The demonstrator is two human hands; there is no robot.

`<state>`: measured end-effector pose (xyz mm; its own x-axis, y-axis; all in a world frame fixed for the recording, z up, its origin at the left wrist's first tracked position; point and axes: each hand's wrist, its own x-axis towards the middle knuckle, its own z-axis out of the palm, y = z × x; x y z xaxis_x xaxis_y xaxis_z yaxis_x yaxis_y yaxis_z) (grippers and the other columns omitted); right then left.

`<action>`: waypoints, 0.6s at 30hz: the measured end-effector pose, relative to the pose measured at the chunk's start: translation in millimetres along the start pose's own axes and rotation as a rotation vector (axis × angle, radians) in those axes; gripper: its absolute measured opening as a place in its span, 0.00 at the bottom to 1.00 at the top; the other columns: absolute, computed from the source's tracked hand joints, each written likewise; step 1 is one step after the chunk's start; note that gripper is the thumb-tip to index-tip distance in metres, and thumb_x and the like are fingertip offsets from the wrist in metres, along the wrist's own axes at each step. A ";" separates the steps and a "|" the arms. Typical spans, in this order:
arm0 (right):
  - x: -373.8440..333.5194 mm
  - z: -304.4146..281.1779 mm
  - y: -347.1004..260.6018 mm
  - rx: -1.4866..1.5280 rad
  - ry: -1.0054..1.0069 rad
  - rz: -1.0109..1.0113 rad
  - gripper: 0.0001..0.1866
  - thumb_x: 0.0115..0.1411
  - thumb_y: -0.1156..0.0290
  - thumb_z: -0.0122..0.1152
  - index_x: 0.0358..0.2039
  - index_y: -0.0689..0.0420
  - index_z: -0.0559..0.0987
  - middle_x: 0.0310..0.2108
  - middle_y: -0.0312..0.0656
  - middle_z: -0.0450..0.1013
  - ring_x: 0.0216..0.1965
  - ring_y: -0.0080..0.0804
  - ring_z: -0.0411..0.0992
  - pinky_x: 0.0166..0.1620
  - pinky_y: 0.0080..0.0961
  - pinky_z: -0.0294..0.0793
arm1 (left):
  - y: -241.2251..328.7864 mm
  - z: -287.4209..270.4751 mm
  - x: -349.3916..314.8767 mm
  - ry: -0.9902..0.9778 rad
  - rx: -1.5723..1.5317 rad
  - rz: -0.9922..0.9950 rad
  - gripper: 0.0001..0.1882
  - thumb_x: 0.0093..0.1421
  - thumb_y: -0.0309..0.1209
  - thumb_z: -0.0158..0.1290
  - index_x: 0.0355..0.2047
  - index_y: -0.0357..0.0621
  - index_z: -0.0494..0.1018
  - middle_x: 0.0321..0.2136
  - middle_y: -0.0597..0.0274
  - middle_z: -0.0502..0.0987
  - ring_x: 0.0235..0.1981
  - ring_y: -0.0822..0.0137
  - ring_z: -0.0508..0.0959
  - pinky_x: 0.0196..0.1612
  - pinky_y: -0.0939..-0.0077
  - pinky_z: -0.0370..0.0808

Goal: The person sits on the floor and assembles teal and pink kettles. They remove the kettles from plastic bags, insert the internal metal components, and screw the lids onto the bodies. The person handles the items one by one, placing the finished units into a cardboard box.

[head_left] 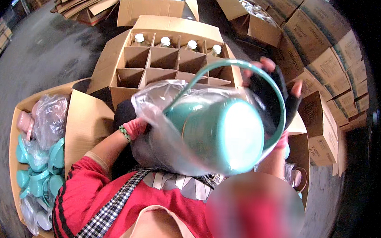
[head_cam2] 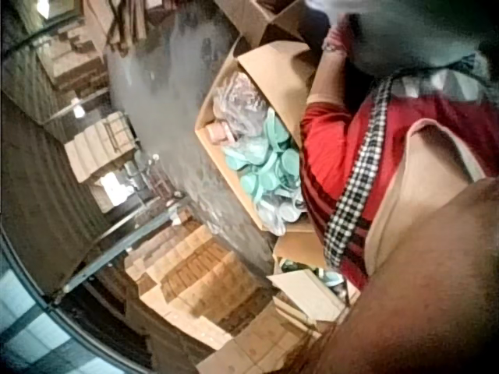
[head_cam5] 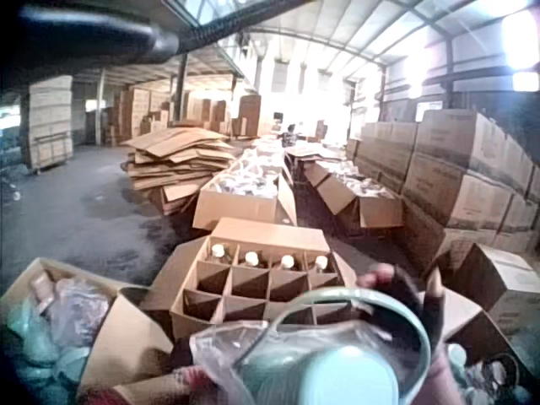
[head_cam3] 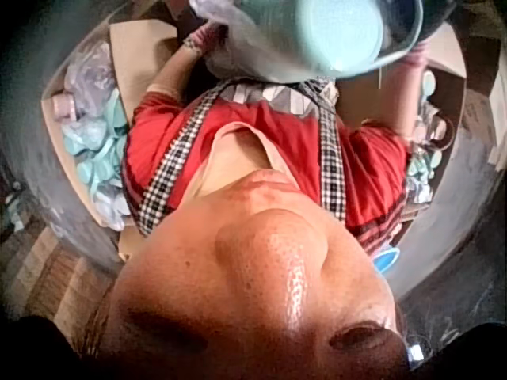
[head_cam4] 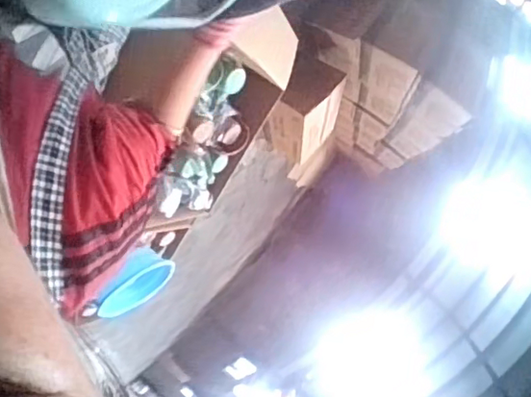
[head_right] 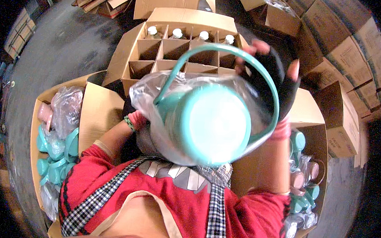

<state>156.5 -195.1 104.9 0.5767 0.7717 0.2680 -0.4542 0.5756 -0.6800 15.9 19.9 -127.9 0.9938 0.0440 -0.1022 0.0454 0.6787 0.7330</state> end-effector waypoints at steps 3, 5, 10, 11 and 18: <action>-32.9 -35.9 55.4 -0.162 0.041 -0.028 0.32 0.52 0.46 0.44 0.45 0.63 0.64 0.39 0.46 0.66 0.38 0.34 0.67 0.43 0.26 0.68 | -10.7 1.6 3.2 -0.014 -0.037 -0.044 0.21 0.55 0.32 0.45 0.49 0.42 0.58 0.42 0.54 0.66 0.42 0.63 0.69 0.43 0.75 0.68; -54.3 -48.4 94.1 -0.329 0.094 0.047 0.30 0.52 0.49 0.45 0.45 0.63 0.65 0.39 0.46 0.66 0.39 0.33 0.67 0.43 0.25 0.67 | -2.7 0.1 -5.8 -0.035 -0.029 -0.061 0.20 0.56 0.32 0.44 0.49 0.42 0.58 0.42 0.54 0.67 0.41 0.63 0.69 0.43 0.75 0.69; -88.0 -61.8 133.7 -0.756 0.133 0.150 0.25 0.52 0.56 0.46 0.44 0.62 0.66 0.39 0.45 0.67 0.39 0.32 0.67 0.44 0.25 0.66 | 61.6 17.0 -3.6 -0.270 -0.002 -0.069 0.18 0.57 0.31 0.43 0.48 0.42 0.59 0.41 0.53 0.68 0.40 0.64 0.71 0.41 0.76 0.71; -90.1 -65.7 137.5 -0.814 0.135 0.150 0.24 0.52 0.57 0.46 0.44 0.62 0.66 0.39 0.44 0.67 0.39 0.31 0.66 0.44 0.24 0.66 | 72.3 18.4 7.8 -0.303 -0.015 -0.052 0.18 0.57 0.31 0.43 0.48 0.42 0.60 0.41 0.53 0.68 0.40 0.64 0.71 0.41 0.76 0.71; -77.8 -63.3 101.8 -1.216 0.140 0.131 0.18 0.51 0.67 0.47 0.43 0.61 0.68 0.39 0.43 0.68 0.40 0.29 0.66 0.45 0.23 0.64 | 46.5 41.8 79.8 -0.335 -0.249 -0.419 0.15 0.54 0.29 0.45 0.43 0.41 0.65 0.39 0.54 0.70 0.38 0.66 0.72 0.40 0.72 0.72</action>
<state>108.3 -213.7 -28.4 0.6761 0.7261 0.1252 0.3704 -0.1880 -0.9097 101.6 24.3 -73.8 0.8759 -0.4718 -0.1014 0.4564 0.7417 0.4915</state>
